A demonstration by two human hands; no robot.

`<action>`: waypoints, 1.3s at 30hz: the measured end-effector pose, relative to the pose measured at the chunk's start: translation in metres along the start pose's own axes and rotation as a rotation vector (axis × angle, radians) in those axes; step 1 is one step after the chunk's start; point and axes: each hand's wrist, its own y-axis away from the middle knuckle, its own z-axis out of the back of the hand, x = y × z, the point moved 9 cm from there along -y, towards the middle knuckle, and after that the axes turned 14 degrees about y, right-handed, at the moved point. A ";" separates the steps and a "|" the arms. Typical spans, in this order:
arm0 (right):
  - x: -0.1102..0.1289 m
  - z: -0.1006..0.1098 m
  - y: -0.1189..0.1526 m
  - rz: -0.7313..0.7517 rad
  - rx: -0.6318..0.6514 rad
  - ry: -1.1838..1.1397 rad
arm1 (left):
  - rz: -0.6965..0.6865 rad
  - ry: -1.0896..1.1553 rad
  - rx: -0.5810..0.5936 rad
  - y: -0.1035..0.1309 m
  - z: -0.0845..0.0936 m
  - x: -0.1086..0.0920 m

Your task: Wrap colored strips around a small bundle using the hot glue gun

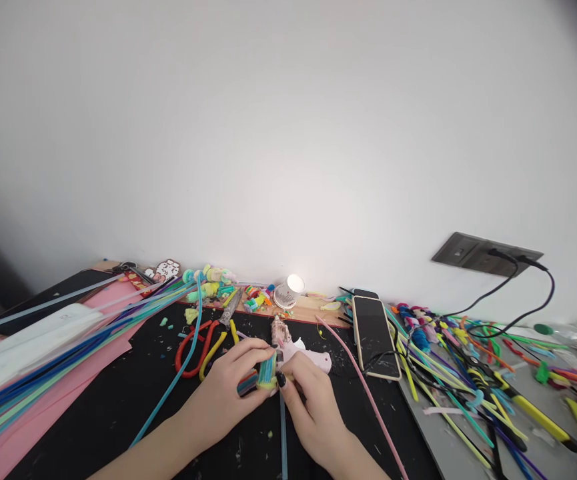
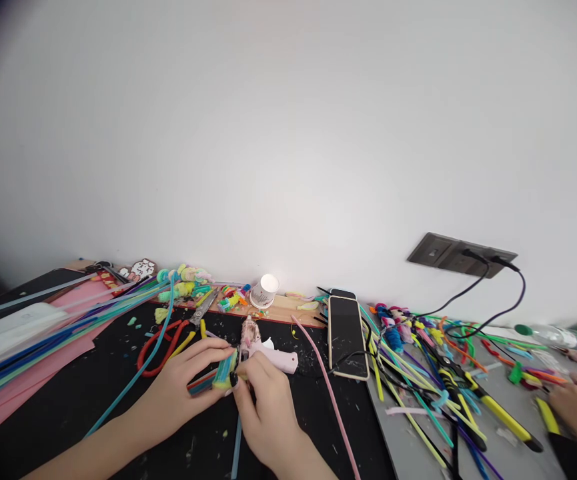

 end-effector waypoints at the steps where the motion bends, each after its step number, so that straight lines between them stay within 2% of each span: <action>1: -0.001 0.002 0.000 -0.006 -0.012 -0.010 | 0.021 0.024 -0.003 0.000 0.000 0.001; 8: -0.001 0.007 0.001 -0.005 -0.070 -0.026 | 0.153 0.232 -0.038 -0.002 0.002 0.011; 14: 0.001 0.009 0.001 0.013 -0.086 -0.043 | 0.289 0.751 -0.054 -0.003 -0.005 0.031; 17: 0.001 0.009 0.002 0.029 -0.093 -0.021 | 0.367 0.901 -0.088 -0.004 -0.006 0.038; 24: 0.009 0.007 0.006 0.103 -0.085 0.099 | 0.505 0.992 -0.072 0.002 -0.012 0.035; 28: 0.008 0.010 0.006 0.083 -0.128 0.104 | 0.588 1.138 -0.056 0.005 -0.019 0.034; 34: 0.006 0.016 0.007 0.043 -0.181 0.085 | 0.644 1.205 -0.038 0.005 -0.022 0.032; 37: 0.002 0.018 0.004 0.015 -0.173 0.073 | 0.638 1.206 -0.108 0.004 -0.016 0.038; 39: -0.009 0.022 0.003 -0.052 -0.221 0.142 | 0.627 1.226 -0.183 0.003 -0.010 0.045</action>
